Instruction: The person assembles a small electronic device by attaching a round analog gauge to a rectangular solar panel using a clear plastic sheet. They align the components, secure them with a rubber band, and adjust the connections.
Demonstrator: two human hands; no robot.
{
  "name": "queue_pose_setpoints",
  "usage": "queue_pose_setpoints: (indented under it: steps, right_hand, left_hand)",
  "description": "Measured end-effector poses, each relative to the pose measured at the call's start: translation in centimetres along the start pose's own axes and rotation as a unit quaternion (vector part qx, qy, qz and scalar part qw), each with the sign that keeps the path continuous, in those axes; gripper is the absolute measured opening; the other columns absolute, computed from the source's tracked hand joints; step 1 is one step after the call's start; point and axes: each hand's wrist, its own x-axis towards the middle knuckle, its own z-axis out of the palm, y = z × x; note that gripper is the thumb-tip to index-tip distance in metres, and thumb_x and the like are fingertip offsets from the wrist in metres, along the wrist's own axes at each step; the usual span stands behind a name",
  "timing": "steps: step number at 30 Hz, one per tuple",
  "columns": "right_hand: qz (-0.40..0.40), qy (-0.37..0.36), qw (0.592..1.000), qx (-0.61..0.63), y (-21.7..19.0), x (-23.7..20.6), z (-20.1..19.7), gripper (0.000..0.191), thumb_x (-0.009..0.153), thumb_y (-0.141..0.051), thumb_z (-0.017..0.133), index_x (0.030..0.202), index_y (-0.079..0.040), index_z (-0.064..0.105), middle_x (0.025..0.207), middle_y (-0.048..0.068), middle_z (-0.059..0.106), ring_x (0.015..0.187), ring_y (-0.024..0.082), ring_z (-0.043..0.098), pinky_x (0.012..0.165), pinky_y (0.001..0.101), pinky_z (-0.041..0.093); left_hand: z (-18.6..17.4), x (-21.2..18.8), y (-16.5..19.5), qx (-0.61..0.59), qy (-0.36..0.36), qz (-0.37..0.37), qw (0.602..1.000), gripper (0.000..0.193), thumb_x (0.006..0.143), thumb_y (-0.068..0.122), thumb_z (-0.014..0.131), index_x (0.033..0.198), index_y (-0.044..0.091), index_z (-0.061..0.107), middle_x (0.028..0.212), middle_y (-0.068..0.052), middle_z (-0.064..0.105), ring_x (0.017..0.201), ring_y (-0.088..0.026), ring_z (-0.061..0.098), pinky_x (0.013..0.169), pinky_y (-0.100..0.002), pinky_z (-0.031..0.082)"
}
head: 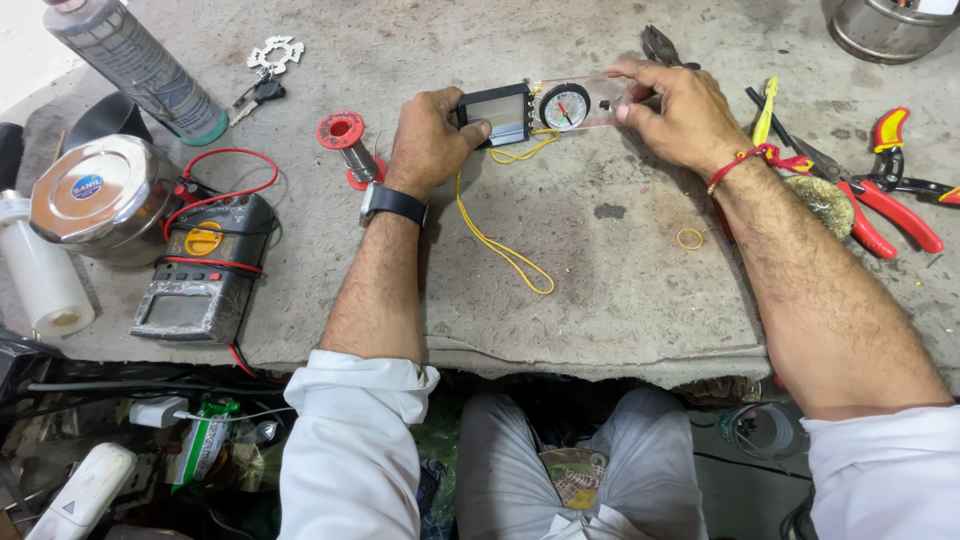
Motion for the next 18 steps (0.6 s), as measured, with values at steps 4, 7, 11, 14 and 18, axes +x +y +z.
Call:
queue_pose_setpoints:
  steps: [4, 7, 11, 14, 18]
  right_hand:
    - [0.020, -0.004, 1.000, -0.008, -0.5, -0.1, 0.1, 0.049, 0.091, -0.017, 0.076, 0.140, -0.020, 0.069, 0.102, 0.007, 0.077, 0.093, 0.027, 0.073, 0.090, 0.0412, 0.055]
    - [0.014, 0.003, 1.000, -0.008, -0.9, -0.1, 0.0, 0.049, 0.092, -0.017, 0.075, 0.140, -0.019, 0.068, 0.102, 0.007, 0.077, 0.092, 0.027, 0.073, 0.089, 0.0411, 0.055]
    - [0.020, 0.008, 1.000, -0.016, -1.2, -0.1, -0.1, 0.044, 0.094, -0.019, 0.076, 0.138, -0.019, 0.070, 0.105, 0.010, 0.077, 0.090, 0.029, 0.073, 0.087, 0.0418, 0.055]
    - [0.019, 0.015, 1.000, -0.018, -1.0, 0.1, 0.1, 0.039, 0.097, -0.019, 0.075, 0.137, -0.017, 0.071, 0.110, 0.013, 0.076, 0.088, 0.029, 0.074, 0.087, 0.0418, 0.056]
    - [0.009, 0.017, 1.000, -0.002, -0.6, 0.2, 0.3, 0.021, 0.099, -0.017, 0.073, 0.118, -0.010, 0.073, 0.126, 0.008, 0.077, 0.089, 0.028, 0.075, 0.087, 0.0402, 0.057]
  left_hand:
    - [-0.1, -0.1, 0.0, -0.002, -0.008, 0.000, 1.000, 0.022, 0.082, 0.018, 0.084, 0.092, 0.002, 0.074, 0.071, -0.005, 0.071, 0.065, -0.013, 0.065, 0.062, -0.033, 0.054]
    - [-0.2, -0.1, 0.1, -0.007, -0.014, -0.015, 1.000, 0.021, 0.082, 0.018, 0.084, 0.093, 0.003, 0.074, 0.072, -0.003, 0.071, 0.065, -0.011, 0.066, 0.062, -0.031, 0.055]
    - [-0.3, 0.0, 0.3, 0.006, -0.025, -0.026, 0.999, 0.021, 0.083, 0.018, 0.084, 0.090, 0.002, 0.073, 0.071, -0.005, 0.070, 0.065, -0.012, 0.063, 0.061, -0.032, 0.054]
    - [-0.5, -0.1, 0.3, 0.009, -0.034, -0.036, 0.999, 0.024, 0.084, 0.020, 0.086, 0.087, 0.000, 0.072, 0.071, -0.005, 0.069, 0.066, -0.012, 0.061, 0.060, -0.034, 0.052]
    - [-0.5, -0.2, 0.2, 0.012, -0.019, 0.005, 1.000, 0.022, 0.083, 0.019, 0.086, 0.089, 0.002, 0.073, 0.069, -0.003, 0.068, 0.063, -0.010, 0.062, 0.059, -0.031, 0.053]
